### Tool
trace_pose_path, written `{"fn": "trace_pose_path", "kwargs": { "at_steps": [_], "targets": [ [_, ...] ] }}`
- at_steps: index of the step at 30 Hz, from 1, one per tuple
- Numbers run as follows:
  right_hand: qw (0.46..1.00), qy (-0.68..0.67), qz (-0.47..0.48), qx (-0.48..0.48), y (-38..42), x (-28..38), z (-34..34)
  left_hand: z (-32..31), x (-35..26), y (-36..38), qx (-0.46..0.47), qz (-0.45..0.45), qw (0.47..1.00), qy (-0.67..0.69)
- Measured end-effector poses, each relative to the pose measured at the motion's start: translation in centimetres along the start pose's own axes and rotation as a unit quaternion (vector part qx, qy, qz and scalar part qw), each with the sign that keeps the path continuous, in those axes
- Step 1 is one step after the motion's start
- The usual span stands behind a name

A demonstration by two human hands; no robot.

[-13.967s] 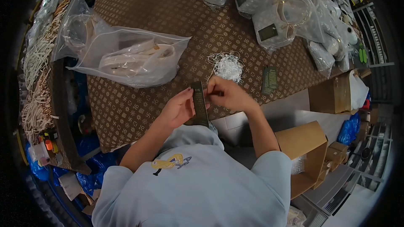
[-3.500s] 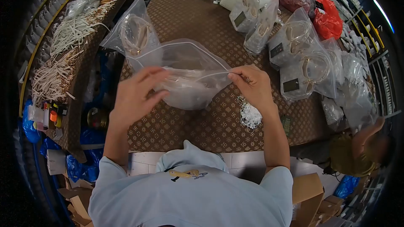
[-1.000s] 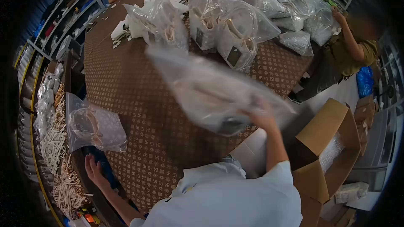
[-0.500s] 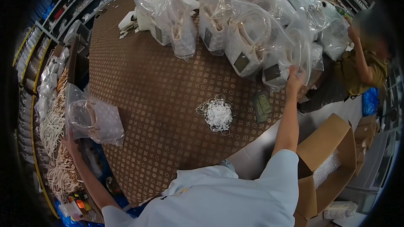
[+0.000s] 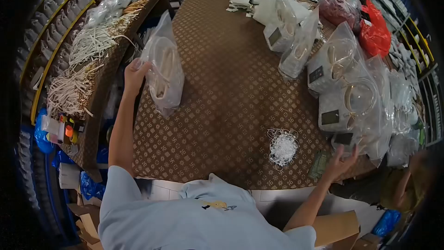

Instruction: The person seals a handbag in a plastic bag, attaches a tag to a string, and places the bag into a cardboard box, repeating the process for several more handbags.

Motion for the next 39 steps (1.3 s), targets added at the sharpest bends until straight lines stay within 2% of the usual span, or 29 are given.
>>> {"fn": "trace_pose_path", "kwargs": {
  "at_steps": [1,3,5,7,9,10,12,13,14,15,16,17,19,21,23,25,26,27,28,29,30,31,32,34,35,37,39],
  "targets": [
    [0.992,0.086,0.067,0.061,0.5,3.2,-2.7,-1.7,-1.6,0.8,0.072,-0.003,0.997,0.010],
    [0.983,0.006,0.086,0.164,1.4,9.1,-8.7,-3.4,-2.9,2.3,0.191,0.003,0.981,0.016],
    [0.944,-0.004,0.132,0.303,2.3,15.3,-14.5,-3.7,-4.7,3.9,0.231,-0.015,0.973,0.019],
    [0.906,-0.146,0.106,0.382,3.2,19.9,-19.4,-3.8,-6.3,5.5,0.272,-0.029,0.962,0.015],
    [0.856,-0.266,0.065,0.438,4.3,22.6,-23.7,-4.9,-7.7,7.4,0.355,-0.058,0.933,0.005],
    [0.857,-0.266,0.062,0.437,5.0,23.1,-25.0,-4.9,-7.8,7.9,0.359,-0.057,0.932,0.005],
    [0.724,-0.446,-0.013,0.527,7.7,24.2,-28.7,-5.2,-9.2,8.9,0.375,-0.123,0.919,0.003],
    [0.691,-0.465,-0.077,0.549,9.0,23.7,-29.0,-4.9,-9.4,9.1,0.371,-0.124,0.920,0.004],
    [0.688,-0.464,-0.075,0.553,9.4,23.9,-28.4,-4.3,-9.4,9.1,0.348,-0.122,0.927,-0.071],
    [0.730,-0.434,-0.026,0.527,8.8,24.4,-26.9,-3.7,-9.5,9.2,0.325,-0.117,0.927,-0.147],
    [0.768,-0.403,0.024,0.497,7.9,25.2,-25.4,-3.4,-9.7,9.3,0.321,-0.116,0.928,-0.146],
    [0.767,-0.401,0.023,0.500,7.7,25.8,-24.7,-3.2,-9.9,9.5,0.316,-0.116,0.932,-0.138],
    [0.812,-0.384,0.099,0.429,6.1,27.2,-21.6,-3.2,-10.2,9.7,0.310,-0.115,0.935,-0.125],
    [0.826,-0.351,0.095,0.430,5.6,26.1,-20.9,-3.4,-11.4,10.0,0.290,-0.161,0.933,-0.139],
    [0.840,-0.320,0.096,0.428,4.7,25.0,-20.1,-4.0,-11.3,10.3,0.290,-0.158,0.933,-0.146],
    [0.843,-0.274,0.034,0.461,4.7,23.8,-20.0,-4.6,-11.4,10.4,0.294,-0.153,0.931,-0.155],
    [0.843,-0.273,0.034,0.461,4.6,24.2,-19.6,-5.0,-12.7,10.8,0.272,-0.215,0.910,-0.226],
    [0.875,-0.256,0.082,0.403,3.3,27.1,-17.7,-5.4,-14.0,11.3,0.247,-0.276,0.880,-0.296],
    [0.900,-0.237,0.128,0.342,2.4,29.8,-15.8,-5.9,-14.2,11.4,0.247,-0.278,0.880,-0.297],
    [0.901,-0.238,0.127,0.340,1.8,31.3,-15.5,-6.3,-14.6,11.6,0.240,-0.283,0.877,-0.304],
    [0.889,-0.121,0.261,0.356,2.3,35.0,-15.4,-6.5,-14.9,11.8,0.234,-0.287,0.875,-0.312],
    [0.849,0.001,0.386,0.360,3.4,37.6,-16.1,-6.6,-15.0,11.8,0.237,-0.290,0.873,-0.313],
    [0.852,0.002,0.383,0.357,2.9,37.4,-17.1,-6.6,-15.2,11.8,0.222,-0.308,0.867,-0.323],
    [0.776,0.086,0.397,0.482,4.3,36.1,-21.8,-6.6,-15.3,11.9,0.207,-0.330,0.859,-0.332],
    [0.777,0.087,0.400,0.478,4.0,36.3,-21.8,-6.3,-15.5,12.1,0.181,-0.355,0.849,-0.346],
    [0.745,0.121,0.346,0.557,4.3,35.4,-23.5,-5.9,-16.8,12.9,0.146,-0.376,0.841,-0.360],
    [0.745,0.120,0.343,0.560,4.4,35.5,-23.7,-4.9,-19.2,15.5,-0.011,-0.411,0.829,-0.379]
  ]
}}
Point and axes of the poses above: each hand's wrist, its own y-axis away from the middle knuckle, its own z-axis out of the back of the hand, x = y × z, the point moved 10 cm from there along -y, towards the middle knuckle, and after that the axes turned 14 degrees about x, right-handed, at the moved point
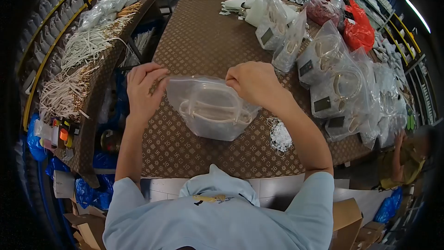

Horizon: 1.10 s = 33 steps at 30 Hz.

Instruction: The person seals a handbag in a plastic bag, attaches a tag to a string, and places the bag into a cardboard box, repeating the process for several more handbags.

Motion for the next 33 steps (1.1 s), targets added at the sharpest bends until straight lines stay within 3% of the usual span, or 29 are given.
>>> {"fn": "trace_pose_path", "kwargs": {
  "at_steps": [1,2,3,5,6,8,14,16,17,19,23,29,31,33],
  "targets": [
    [1.000,-0.006,-0.005,0.000,0.0,-0.1,0.0,-0.5,-1.5,0.7,0.000,0.004,1.000,-0.001],
    [1.000,-0.006,-0.003,0.002,-0.1,-0.1,-0.1,-2.1,-2.1,1.6,0.031,0.043,0.990,0.128],
    [0.999,-0.038,-0.003,0.018,-0.2,-0.4,-0.4,-4.2,-2.4,2.0,0.059,0.082,0.962,0.254],
    [0.997,-0.072,-0.002,0.037,-0.3,-0.6,-0.9,-12.3,-3.1,3.6,0.275,0.211,0.835,0.427],
    [0.992,-0.106,-0.024,0.060,-0.4,-1.2,-1.4,-13.3,-3.3,3.2,0.274,0.213,0.835,0.427],
    [0.986,-0.138,-0.046,0.078,-0.5,-2.1,-1.9,-17.4,-3.4,4.3,0.292,0.340,0.633,0.631],
    [0.959,-0.265,-0.014,0.098,-0.4,-2.9,-3.7,-17.8,-4.5,4.1,0.269,0.265,0.630,0.678],
    [0.982,-0.189,0.003,0.008,0.1,-1.4,-1.3,-18.1,-4.5,4.3,0.271,0.256,0.640,0.672],
    [0.982,-0.188,0.004,0.009,0.1,-1.2,-1.5,-18.0,-4.6,4.2,0.273,0.247,0.648,0.667],
    [0.993,0.000,0.093,-0.069,0.7,1.6,-0.4,-18.0,-4.7,4.6,0.265,0.254,0.646,0.669],
    [0.993,0.006,0.114,-0.019,1.1,2.6,-0.6,-18.1,-4.6,5.2,0.246,0.250,0.641,0.683],
    [1.000,-0.014,0.015,-0.022,0.0,1.2,-1.1,-17.2,-4.6,4.5,0.221,0.221,0.678,0.666],
    [0.982,0.082,-0.012,-0.167,0.0,0.5,0.0,-16.8,-6.1,4.7,0.275,0.187,0.694,0.638],
    [0.977,0.087,-0.033,-0.191,-0.6,-1.6,0.7,-16.4,-7.7,6.0,0.332,0.152,0.707,0.606]
  ]
}}
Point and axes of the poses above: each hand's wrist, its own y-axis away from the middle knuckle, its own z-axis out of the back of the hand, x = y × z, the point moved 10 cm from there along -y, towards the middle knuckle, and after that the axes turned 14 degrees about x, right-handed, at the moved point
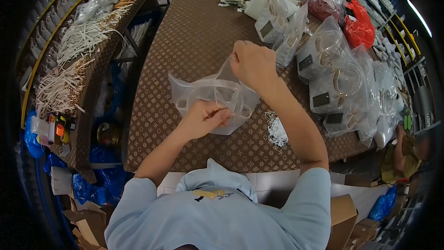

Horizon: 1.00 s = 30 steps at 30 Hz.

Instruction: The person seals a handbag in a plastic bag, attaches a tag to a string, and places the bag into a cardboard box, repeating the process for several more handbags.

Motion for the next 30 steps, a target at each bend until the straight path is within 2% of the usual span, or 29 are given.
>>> {"fn": "trace_pose_path", "kwargs": {
  "at_steps": [1,3,5,6,7,8,9,10,11,12,14,15,16,17,18,19,20,21,22,24,25,28,30],
  "targets": [
    [0.999,0.011,-0.012,-0.028,-0.5,-0.8,0.6,-0.2,0.4,0.7,-0.002,0.016,1.000,0.003],
    [0.999,0.025,-0.024,-0.011,-1.0,-0.9,-0.3,0.3,0.8,1.5,0.002,0.035,0.999,0.009],
    [0.998,0.037,-0.042,0.013,-0.1,-1.0,-0.7,1.4,1.8,2.7,0.003,0.149,0.981,-0.122],
    [0.998,-0.039,-0.025,0.053,0.2,-0.7,-1.0,1.2,1.3,2.8,0.007,0.149,0.981,-0.123],
    [0.989,-0.114,-0.005,0.093,0.5,-0.2,-1.5,2.0,-1.5,3.3,-0.076,0.092,0.952,-0.283],
    [0.989,-0.114,-0.006,0.092,0.6,-0.2,-1.6,2.1,-4.8,3.9,-0.157,0.030,0.888,-0.432],
    [0.971,-0.168,-0.017,0.170,1.0,-0.4,-3.3,2.0,-5.8,3.5,-0.155,0.028,0.888,-0.432],
    [0.943,-0.222,-0.030,0.248,1.8,-0.4,-5.2,1.6,-9.7,4.1,-0.223,-0.090,0.845,-0.477],
    [0.942,-0.223,-0.034,0.247,1.9,-0.7,-5.5,0.8,-12.5,5.3,-0.289,-0.208,0.783,-0.511],
    [0.939,-0.247,-0.027,0.239,1.7,-0.8,-5.7,0.5,-12.3,4.6,-0.286,-0.210,0.784,-0.509],
    [0.935,-0.271,-0.028,0.229,2.0,-0.8,-6.3,-1.3,-9.0,1.1,-0.137,-0.169,0.853,-0.475],
    [0.927,-0.297,-0.015,0.229,2.1,-0.5,-6.5,-1.6,-7.9,0.7,-0.129,-0.178,0.853,-0.474],
    [0.920,-0.320,-0.006,0.225,2.2,-0.5,-6.5,0.0,-4.0,-0.6,-0.110,-0.025,0.880,-0.462],
    [0.914,-0.339,0.000,0.224,2.5,-0.4,-6.7,1.4,-0.1,-1.0,-0.085,0.129,0.884,-0.442],
    [0.918,-0.334,-0.015,0.213,2.8,-1.2,-7.3,1.9,0.5,-1.0,-0.088,0.106,0.923,-0.358],
    [0.900,-0.393,-0.005,0.191,2.9,-1.5,-7.9,1.2,-0.5,-1.4,-0.075,0.093,0.924,-0.363],
    [0.877,-0.450,0.004,0.167,3.0,-1.8,-8.2,1.7,-1.6,-1.0,-0.125,0.084,0.952,-0.268],
    [0.884,-0.436,-0.008,0.171,3.1,-1.7,-7.8,2.0,-1.7,-0.6,-0.169,0.077,0.968,-0.166],
    [0.890,-0.420,-0.022,0.175,3.1,-1.6,-7.4,1.5,-0.8,-1.2,-0.150,0.066,0.973,-0.166],
    [0.909,-0.389,-0.012,0.151,3.3,-1.0,-7.1,2.3,3.5,-1.8,-0.184,0.047,0.981,0.046],
    [0.914,-0.381,-0.030,0.138,3.3,-1.2,-7.0,1.8,3.4,-2.5,-0.162,0.039,0.985,0.047],
    [0.935,-0.327,-0.030,0.137,3.8,-0.8,-6.6,1.3,4.1,-2.6,-0.174,0.044,0.975,0.131],
    [0.934,-0.337,0.011,0.117,3.8,0.0,-5.8,1.1,4.6,-2.4,-0.154,0.080,0.975,0.139]
  ]
}}
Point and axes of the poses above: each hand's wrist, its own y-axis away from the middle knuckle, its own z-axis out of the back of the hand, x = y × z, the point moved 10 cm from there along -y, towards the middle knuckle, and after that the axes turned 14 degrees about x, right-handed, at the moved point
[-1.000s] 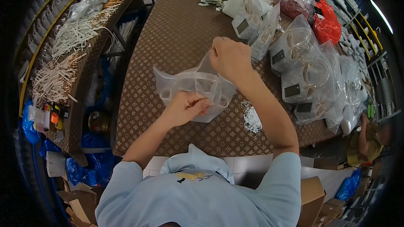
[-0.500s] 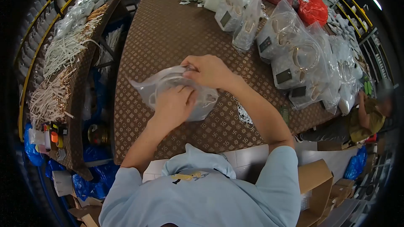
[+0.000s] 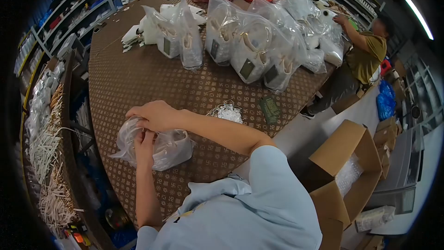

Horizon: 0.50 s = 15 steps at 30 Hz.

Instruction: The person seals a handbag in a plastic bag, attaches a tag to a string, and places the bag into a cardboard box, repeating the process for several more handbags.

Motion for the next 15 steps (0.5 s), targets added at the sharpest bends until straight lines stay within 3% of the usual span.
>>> {"fn": "trace_pose_path", "kwargs": {
  "at_steps": [4,6,7,9,10,12,13,15],
  "targets": [
    [1.000,0.013,0.012,-0.014,0.0,-0.4,0.2,0.9,0.2,1.5,-0.023,-0.032,0.999,-0.025],
    [0.995,0.061,0.042,-0.067,0.4,-0.4,1.3,0.7,-2.5,3.4,-0.043,-0.191,0.981,-0.011],
    [0.995,0.063,0.049,-0.064,0.6,0.2,1.6,0.4,-2.8,3.5,-0.049,-0.196,0.979,-0.013],
    [0.994,0.079,-0.023,-0.070,1.4,0.4,1.5,0.1,-5.2,5.0,-0.079,-0.290,0.944,-0.137],
    [0.995,0.079,-0.016,-0.063,1.7,0.7,1.0,0.2,-4.1,4.7,-0.044,-0.285,0.948,-0.137],
    [0.952,0.246,0.112,-0.147,3.7,4.8,0.6,0.9,-2.6,4.4,-0.053,-0.272,0.955,-0.105],
    [0.952,0.244,0.118,-0.140,4.3,5.2,-0.3,1.0,-2.2,4.2,-0.050,-0.258,0.962,-0.073],
    [0.988,0.144,0.029,-0.054,4.4,2.9,-2.6,0.9,-4.2,4.4,-0.045,-0.287,0.953,-0.083]
  ]
}}
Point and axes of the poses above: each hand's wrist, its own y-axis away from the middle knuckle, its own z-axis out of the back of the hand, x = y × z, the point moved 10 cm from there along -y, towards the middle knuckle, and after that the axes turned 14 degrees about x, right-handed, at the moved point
